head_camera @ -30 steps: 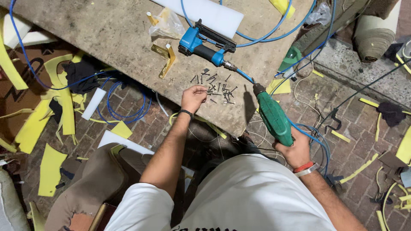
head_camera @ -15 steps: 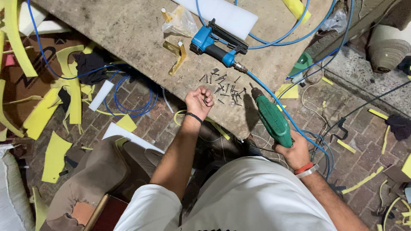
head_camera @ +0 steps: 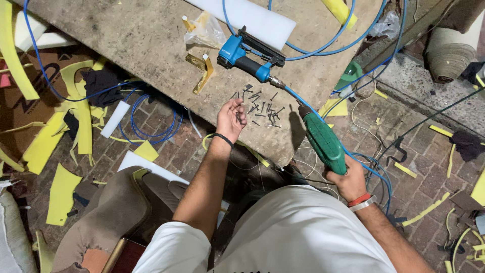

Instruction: The person picks up screws from a ledge and places them into a cardboard box, then walks to a workbench and untangles a power cord. They pick up a power drill and a gold-colored metal bracket, hold the bracket against the corner of an upholstered sofa arm, and drive screws to fasten the bracket in place.

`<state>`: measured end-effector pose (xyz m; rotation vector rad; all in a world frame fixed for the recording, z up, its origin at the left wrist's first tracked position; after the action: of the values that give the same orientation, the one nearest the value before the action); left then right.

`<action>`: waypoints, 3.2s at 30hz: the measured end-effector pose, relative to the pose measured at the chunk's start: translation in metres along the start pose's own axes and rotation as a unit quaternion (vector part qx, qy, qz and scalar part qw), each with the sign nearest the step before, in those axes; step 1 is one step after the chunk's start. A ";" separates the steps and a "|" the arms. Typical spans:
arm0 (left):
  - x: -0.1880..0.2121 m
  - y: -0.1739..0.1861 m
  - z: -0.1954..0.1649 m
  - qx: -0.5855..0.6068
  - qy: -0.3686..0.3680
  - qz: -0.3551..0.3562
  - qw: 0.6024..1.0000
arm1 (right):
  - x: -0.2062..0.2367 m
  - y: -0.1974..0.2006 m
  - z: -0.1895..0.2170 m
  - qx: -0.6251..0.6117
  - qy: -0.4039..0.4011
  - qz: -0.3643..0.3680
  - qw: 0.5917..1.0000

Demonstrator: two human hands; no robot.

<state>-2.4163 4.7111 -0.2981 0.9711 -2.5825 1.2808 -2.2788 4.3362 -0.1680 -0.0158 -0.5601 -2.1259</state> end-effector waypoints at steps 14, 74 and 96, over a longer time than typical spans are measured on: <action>-0.018 -0.018 -0.021 -0.745 -0.132 -0.126 0.641 | -0.006 0.009 -0.005 -0.007 -0.009 0.003 1.000; 0.106 0.154 -0.025 -0.125 -0.331 -0.297 0.887 | -0.143 -0.040 0.015 -0.126 0.052 0.261 0.956; 0.652 0.307 -0.037 -0.411 -0.235 -0.638 0.607 | 0.117 -0.276 0.077 -0.061 0.060 0.408 0.909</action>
<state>-3.1181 4.5502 -0.2538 2.2372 -1.3648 -0.5496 -2.5795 4.4087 -0.1799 -0.1603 -0.2677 -1.3227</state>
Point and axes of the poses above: each hand's wrist, its own x-axis away from the middle knuckle, its own y-axis out of the back of the hand, z = x × y, the point moved 8 cm from there along -x, towards the middle knuckle, and after that the axes turned 10 degrees about z, right-handed, at the moved point
